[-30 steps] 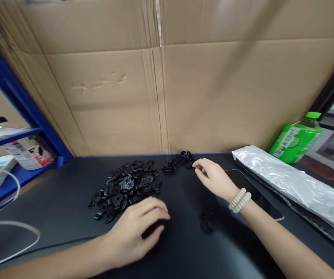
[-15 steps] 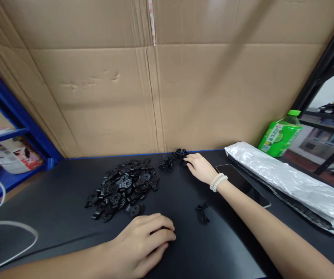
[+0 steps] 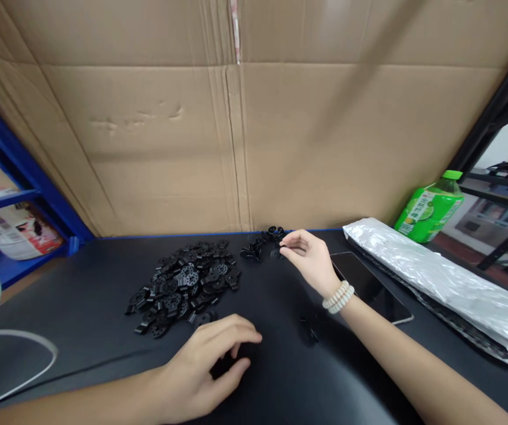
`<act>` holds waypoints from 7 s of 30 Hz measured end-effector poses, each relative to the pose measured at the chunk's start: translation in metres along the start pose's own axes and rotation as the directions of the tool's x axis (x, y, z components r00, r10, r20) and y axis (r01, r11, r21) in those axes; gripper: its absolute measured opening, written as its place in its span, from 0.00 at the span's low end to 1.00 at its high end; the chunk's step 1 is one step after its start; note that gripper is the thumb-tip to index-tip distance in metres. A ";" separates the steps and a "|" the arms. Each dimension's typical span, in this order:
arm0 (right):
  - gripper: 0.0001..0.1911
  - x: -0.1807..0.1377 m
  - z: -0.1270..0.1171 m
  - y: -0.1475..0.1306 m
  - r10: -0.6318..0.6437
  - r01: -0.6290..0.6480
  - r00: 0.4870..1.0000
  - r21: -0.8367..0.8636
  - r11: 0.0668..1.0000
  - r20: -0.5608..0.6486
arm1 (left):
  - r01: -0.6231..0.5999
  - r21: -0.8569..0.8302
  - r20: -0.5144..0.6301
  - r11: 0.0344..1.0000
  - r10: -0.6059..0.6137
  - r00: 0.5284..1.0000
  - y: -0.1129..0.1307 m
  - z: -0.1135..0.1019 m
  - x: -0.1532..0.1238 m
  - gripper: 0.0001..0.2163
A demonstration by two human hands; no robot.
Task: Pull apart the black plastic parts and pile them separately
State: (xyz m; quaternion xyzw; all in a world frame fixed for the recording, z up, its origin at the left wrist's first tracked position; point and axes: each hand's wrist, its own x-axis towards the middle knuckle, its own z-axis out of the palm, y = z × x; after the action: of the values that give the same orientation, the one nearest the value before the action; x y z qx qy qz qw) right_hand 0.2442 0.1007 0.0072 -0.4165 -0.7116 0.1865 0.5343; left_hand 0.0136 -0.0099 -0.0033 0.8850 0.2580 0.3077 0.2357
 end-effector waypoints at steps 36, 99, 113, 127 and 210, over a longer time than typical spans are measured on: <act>0.12 -0.063 0.016 -0.087 -0.623 0.635 0.732 0.056 0.771 0.275 | 0.422 -0.504 -0.230 0.754 -0.588 0.775 0.013 -0.016 0.018 0.15; 0.21 -0.058 0.025 -0.067 0.070 -0.132 0.910 0.125 0.983 0.408 | 0.324 0.459 -0.098 0.827 -0.315 0.944 -0.031 -0.108 0.041 0.09; 0.21 -0.051 0.017 -0.067 0.064 -0.109 0.921 0.096 0.989 0.385 | 0.177 0.508 -0.144 0.843 -0.120 0.982 -0.007 -0.063 0.025 0.10; 0.20 -0.040 0.005 -0.066 0.030 -0.048 0.957 0.053 0.997 0.289 | -0.129 0.279 0.319 0.952 0.035 0.947 -0.023 -0.025 0.012 0.26; 0.21 -0.076 0.032 -0.084 0.278 -0.540 0.729 0.275 0.796 0.625 | 0.563 0.421 -0.390 0.711 -0.419 0.820 -0.053 -0.108 0.033 0.04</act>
State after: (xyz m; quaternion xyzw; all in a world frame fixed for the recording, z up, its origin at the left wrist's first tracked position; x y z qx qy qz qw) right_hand 0.1879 -0.0024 0.0094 -0.3626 -0.6603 0.5703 0.3274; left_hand -0.0526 0.0781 0.0557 0.7629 0.5881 0.2673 0.0253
